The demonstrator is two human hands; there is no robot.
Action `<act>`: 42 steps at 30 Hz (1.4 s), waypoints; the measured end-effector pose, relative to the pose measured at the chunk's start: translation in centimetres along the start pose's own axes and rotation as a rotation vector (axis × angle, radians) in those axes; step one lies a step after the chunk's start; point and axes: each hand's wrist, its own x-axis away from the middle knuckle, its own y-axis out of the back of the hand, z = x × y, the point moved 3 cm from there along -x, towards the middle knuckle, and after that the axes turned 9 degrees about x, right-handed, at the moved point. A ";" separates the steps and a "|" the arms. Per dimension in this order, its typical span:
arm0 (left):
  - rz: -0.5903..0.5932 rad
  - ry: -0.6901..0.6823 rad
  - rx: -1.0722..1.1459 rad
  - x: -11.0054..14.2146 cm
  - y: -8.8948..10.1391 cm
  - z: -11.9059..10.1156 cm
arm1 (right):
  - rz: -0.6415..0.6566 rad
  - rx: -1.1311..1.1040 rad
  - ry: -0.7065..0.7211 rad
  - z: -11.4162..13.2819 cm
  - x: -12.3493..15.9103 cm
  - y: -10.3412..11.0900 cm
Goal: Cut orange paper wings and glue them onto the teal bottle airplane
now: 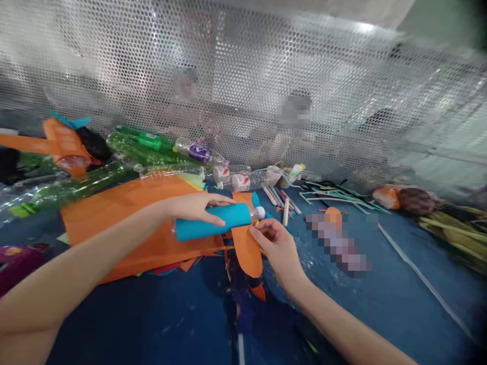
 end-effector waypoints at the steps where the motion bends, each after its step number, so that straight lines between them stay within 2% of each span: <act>1: 0.005 0.011 0.006 -0.1 0.0 0.1 | -0.001 -0.003 0.002 0.0 0.0 0.0; 17: -0.020 -0.013 0.095 0.1 -0.3 -0.2 | -0.005 -0.083 -0.027 -0.2 -0.2 -0.5; 25: -0.055 -0.012 0.025 0.1 -0.7 -0.5 | -0.023 -0.102 -0.032 -0.5 -0.3 -0.5; 30: -0.048 -0.025 0.034 0.3 -0.9 -1.3 | -0.032 -0.062 0.004 -0.4 -0.3 -0.3; 37: -0.072 0.022 0.077 0.2 -0.8 -0.9 | 0.034 -0.044 0.040 0.1 -0.5 -0.5; 42: -0.076 0.031 0.065 0.2 -1.0 -1.1 | 0.023 -0.022 0.067 -0.3 -0.6 -0.7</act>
